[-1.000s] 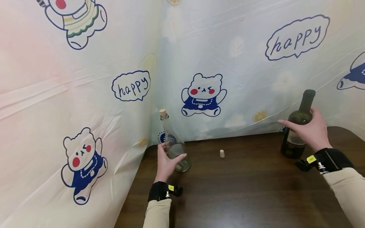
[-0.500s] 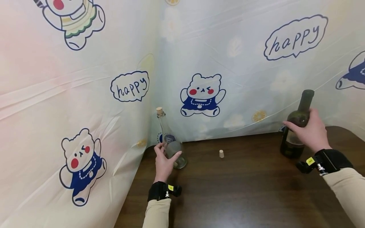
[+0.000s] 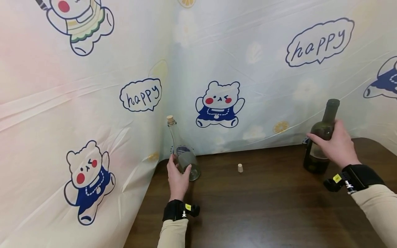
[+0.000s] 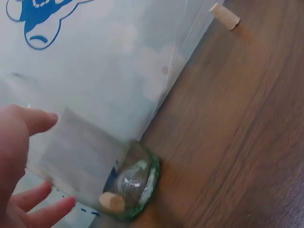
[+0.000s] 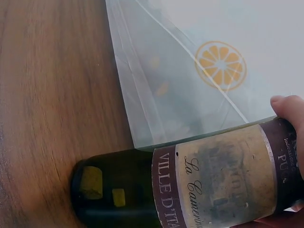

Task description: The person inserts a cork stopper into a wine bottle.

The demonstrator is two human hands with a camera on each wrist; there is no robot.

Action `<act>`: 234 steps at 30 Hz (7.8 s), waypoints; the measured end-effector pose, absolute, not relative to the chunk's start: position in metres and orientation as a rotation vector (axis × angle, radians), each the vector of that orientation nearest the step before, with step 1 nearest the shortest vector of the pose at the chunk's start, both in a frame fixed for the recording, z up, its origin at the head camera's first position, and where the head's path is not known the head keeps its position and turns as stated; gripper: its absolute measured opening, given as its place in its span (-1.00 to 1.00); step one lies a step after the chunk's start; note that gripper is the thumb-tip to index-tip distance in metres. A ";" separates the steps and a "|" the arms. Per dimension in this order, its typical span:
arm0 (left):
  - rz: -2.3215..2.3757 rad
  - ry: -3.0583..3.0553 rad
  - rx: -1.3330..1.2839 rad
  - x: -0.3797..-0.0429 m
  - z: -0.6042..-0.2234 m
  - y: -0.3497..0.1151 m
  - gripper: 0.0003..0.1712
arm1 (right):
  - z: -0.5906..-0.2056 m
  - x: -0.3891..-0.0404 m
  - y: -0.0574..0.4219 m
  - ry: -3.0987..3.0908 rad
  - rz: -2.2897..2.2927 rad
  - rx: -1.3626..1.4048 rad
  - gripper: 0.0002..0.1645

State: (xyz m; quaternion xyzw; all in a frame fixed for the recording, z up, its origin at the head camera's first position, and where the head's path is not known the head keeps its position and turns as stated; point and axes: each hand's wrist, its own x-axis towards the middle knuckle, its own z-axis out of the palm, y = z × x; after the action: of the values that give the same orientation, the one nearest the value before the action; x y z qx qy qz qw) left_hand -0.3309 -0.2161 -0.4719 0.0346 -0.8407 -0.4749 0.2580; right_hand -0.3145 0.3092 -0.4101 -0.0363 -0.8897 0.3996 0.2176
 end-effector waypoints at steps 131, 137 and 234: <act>-1.156 -2.703 -0.477 -0.359 -0.515 -0.055 -0.81 | -0.403 -0.201 0.154 -2.562 1.449 0.545 -0.24; -1.189 -2.641 -0.474 -0.354 -0.506 -0.063 -0.69 | -0.404 -0.200 0.154 -2.567 1.472 0.531 -0.18; -1.592 -2.577 -1.204 -0.249 -0.303 -0.006 -0.21 | -0.412 -0.203 0.153 -2.437 1.436 0.589 -0.20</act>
State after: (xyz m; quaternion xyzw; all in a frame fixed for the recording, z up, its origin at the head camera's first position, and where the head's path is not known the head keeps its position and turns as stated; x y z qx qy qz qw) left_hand -0.2490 -0.0057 -0.3027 -0.3687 -0.7892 -0.4876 -0.0587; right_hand -0.2031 0.1529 -0.4119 0.2022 -0.8368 0.4931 0.1257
